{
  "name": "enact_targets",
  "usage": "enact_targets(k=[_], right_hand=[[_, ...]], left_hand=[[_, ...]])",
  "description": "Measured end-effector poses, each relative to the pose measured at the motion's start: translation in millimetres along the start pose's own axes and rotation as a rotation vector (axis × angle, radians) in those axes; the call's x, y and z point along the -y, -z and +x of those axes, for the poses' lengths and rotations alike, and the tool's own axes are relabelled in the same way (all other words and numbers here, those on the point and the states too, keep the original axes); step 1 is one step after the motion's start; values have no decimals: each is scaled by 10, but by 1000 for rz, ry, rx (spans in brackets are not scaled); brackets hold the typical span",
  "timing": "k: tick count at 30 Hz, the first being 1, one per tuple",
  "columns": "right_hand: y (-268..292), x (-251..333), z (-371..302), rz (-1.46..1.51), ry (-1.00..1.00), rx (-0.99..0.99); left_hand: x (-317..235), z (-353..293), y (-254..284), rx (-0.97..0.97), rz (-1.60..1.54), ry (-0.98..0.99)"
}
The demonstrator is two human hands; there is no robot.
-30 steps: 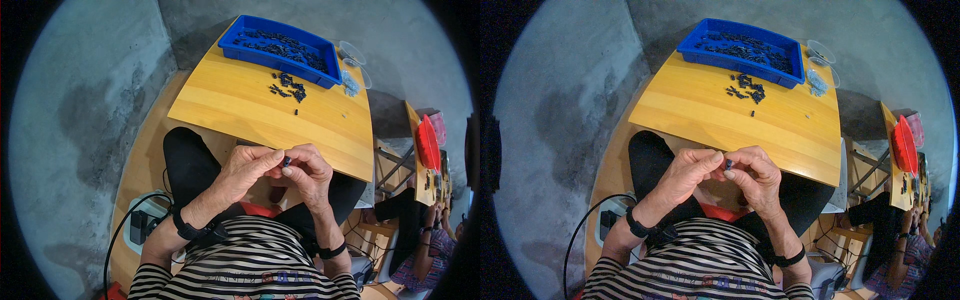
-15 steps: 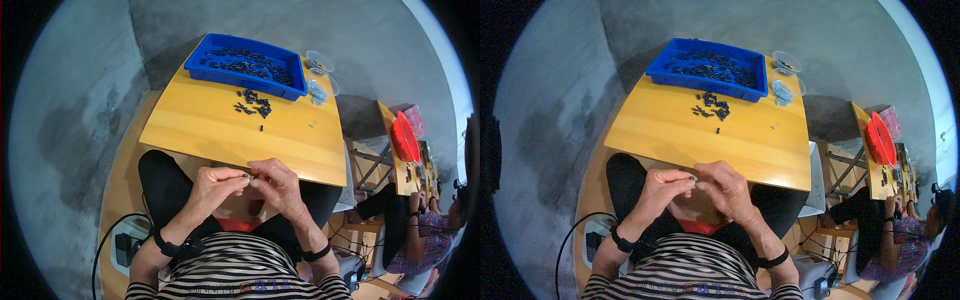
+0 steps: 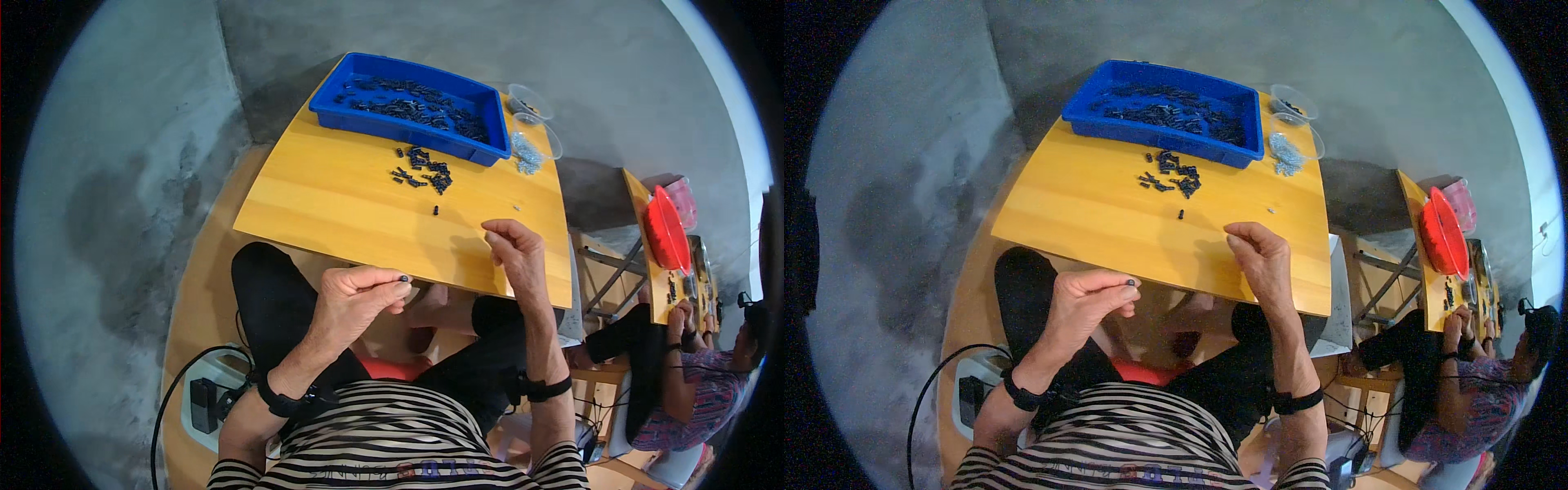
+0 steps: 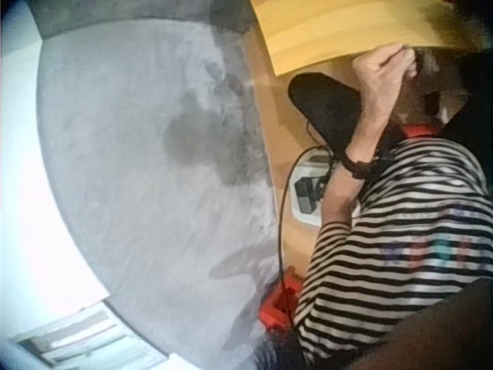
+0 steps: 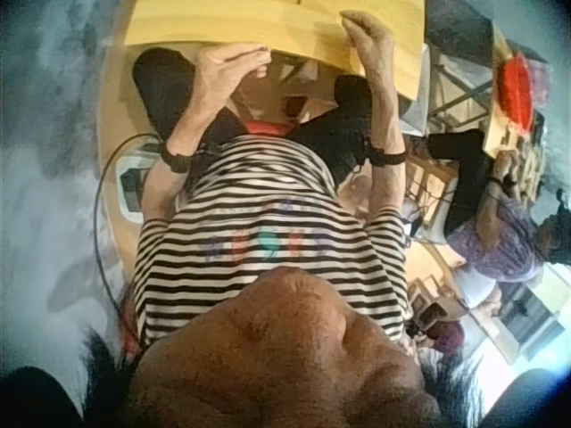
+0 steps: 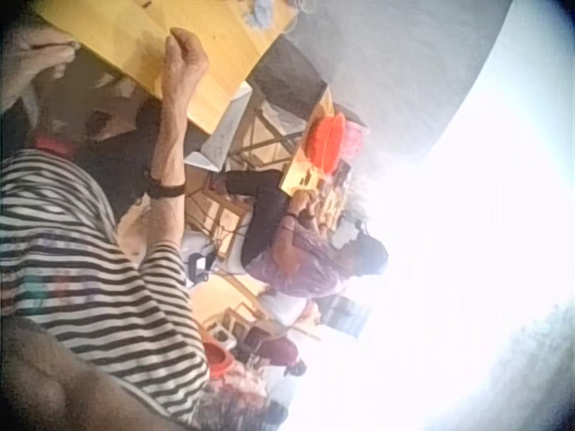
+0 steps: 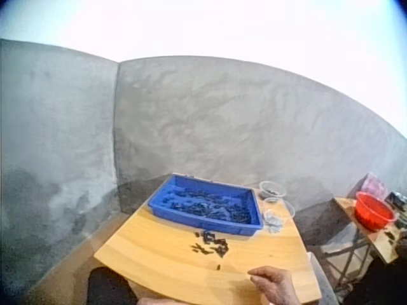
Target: Assembling small black plastic components by hand at a table.
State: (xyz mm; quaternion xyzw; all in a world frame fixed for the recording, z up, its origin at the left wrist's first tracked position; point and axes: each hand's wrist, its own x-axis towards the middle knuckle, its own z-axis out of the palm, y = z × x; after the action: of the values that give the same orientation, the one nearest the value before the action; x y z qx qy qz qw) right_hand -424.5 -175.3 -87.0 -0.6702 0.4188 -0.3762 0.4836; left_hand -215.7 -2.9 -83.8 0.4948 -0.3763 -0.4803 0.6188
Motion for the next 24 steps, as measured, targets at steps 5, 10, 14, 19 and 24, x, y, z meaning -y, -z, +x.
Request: enact_targets(k=[5, 10, 14, 19, 24], right_hand=[[-325, 4, 282, -320, 198, 34], [-542, -5, 436, -514, 347, 19], [-675, 33, 391, -590, 469, 60], [-673, -102, 489, -603, 543, 38], [-543, 83, 359, -1, 9, 63]], left_hand=[[16, 14, -10, -6, 20, -51], [19, -12, 72, -40, 14, -79], [21, -27, 88, -56, 24, -71], [-17, -35, 75, -68, 35, -69], [-59, -64, 59, -26, 110, -182]])
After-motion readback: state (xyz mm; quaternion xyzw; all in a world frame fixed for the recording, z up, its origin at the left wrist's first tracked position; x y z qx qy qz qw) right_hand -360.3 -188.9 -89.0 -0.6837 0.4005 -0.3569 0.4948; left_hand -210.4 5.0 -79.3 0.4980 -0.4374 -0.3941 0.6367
